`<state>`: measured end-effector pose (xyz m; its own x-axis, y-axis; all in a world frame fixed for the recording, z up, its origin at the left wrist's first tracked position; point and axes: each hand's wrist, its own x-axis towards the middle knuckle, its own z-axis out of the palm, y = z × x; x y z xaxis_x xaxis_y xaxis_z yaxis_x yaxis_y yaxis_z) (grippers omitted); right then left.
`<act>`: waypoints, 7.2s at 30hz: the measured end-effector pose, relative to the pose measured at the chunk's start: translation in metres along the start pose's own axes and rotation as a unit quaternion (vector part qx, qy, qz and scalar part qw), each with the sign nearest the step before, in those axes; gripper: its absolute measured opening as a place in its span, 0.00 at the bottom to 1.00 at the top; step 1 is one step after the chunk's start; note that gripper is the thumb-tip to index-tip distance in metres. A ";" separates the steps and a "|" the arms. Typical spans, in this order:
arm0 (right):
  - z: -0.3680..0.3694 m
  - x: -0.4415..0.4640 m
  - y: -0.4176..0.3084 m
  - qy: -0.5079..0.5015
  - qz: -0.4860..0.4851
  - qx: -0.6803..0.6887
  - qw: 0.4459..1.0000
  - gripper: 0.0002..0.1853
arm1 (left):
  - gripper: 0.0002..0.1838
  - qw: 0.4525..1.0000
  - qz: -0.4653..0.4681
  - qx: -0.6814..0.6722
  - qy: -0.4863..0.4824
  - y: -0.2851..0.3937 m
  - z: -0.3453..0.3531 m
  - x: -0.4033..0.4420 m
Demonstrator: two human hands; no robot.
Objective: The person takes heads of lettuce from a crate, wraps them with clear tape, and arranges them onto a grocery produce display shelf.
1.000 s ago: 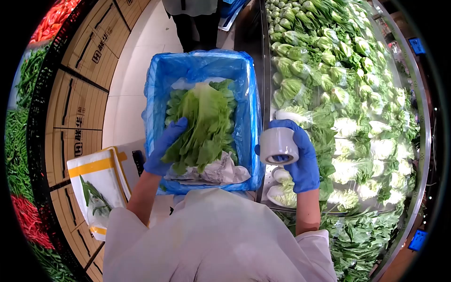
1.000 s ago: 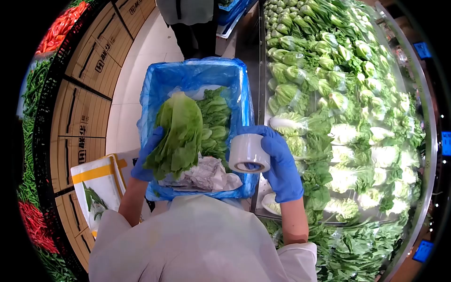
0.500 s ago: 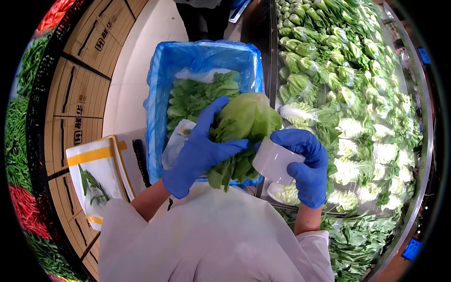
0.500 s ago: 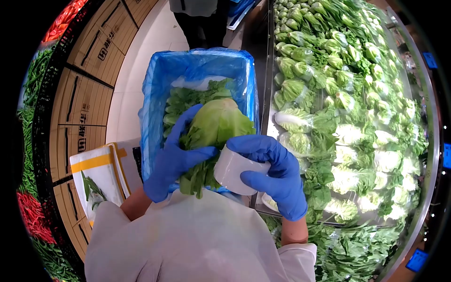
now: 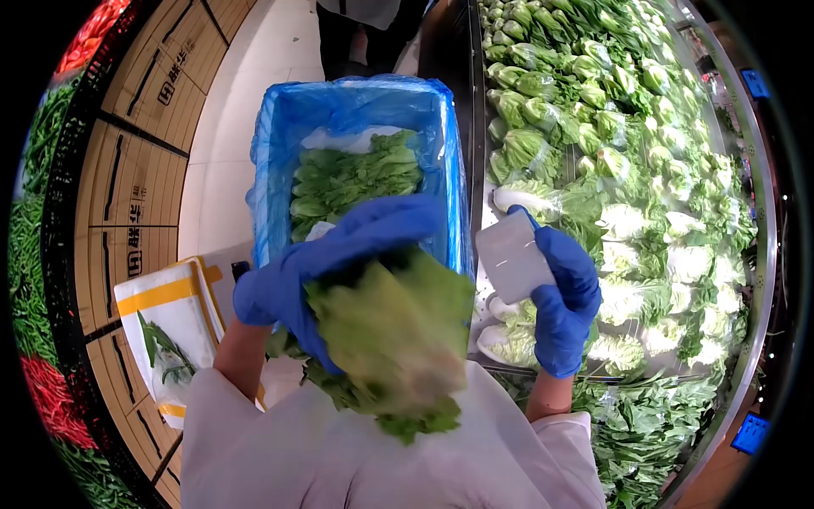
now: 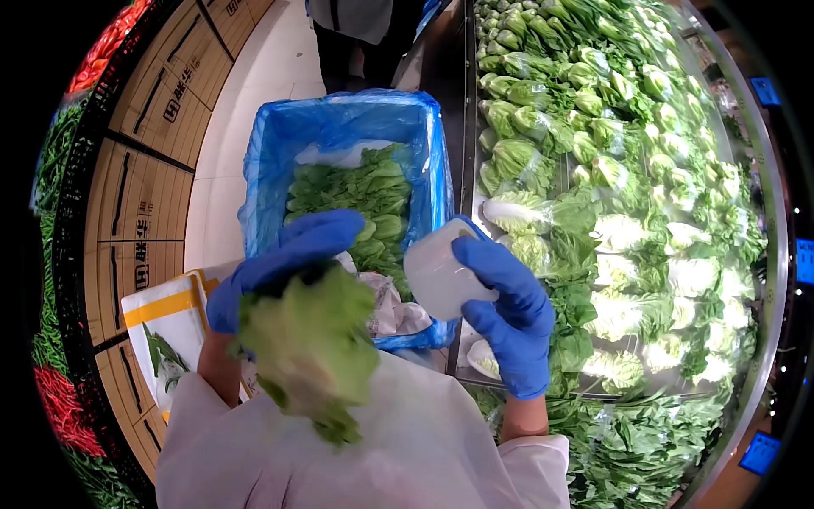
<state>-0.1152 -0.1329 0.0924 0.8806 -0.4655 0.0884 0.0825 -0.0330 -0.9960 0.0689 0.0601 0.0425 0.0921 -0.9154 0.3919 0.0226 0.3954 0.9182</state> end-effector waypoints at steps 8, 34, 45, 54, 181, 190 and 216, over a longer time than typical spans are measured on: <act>0.003 0.001 0.007 -0.062 -0.093 -0.056 0.992 0.22 | 0.50 0.991 0.005 0.108 -0.078 0.012 0.008 0.025; 0.007 0.010 0.013 -0.025 -0.033 0.074 0.996 0.28 | 0.50 0.999 -0.005 0.017 0.032 -0.001 0.015 0.014; 0.010 0.013 0.016 -0.042 -0.050 0.061 0.996 0.26 | 0.47 0.974 -0.023 0.224 -0.037 0.006 0.023 0.024; 0.010 0.018 0.017 -0.059 -0.059 0.033 0.996 0.24 | 0.50 0.971 -0.039 0.238 -0.010 0.005 0.024 0.025; -0.021 0.032 -0.008 -0.349 0.441 -0.179 0.807 0.26 | 0.26 0.788 -0.262 -0.467 0.302 -0.017 0.039 0.000; -0.043 -0.040 0.090 -0.454 0.298 -0.242 0.804 0.27 | 0.34 0.775 -0.444 -0.438 0.100 -0.038 0.055 -0.013; 0.010 0.063 0.059 -0.333 0.324 0.099 0.880 0.24 | 0.26 0.851 -0.465 -0.243 0.020 -0.069 0.043 0.012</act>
<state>-0.0506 -0.1556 0.0393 0.8449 0.2948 -0.4463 -0.5166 0.2339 -0.8236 0.0253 0.0184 -0.0131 -0.1578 -0.8500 -0.5025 0.5125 -0.5055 0.6941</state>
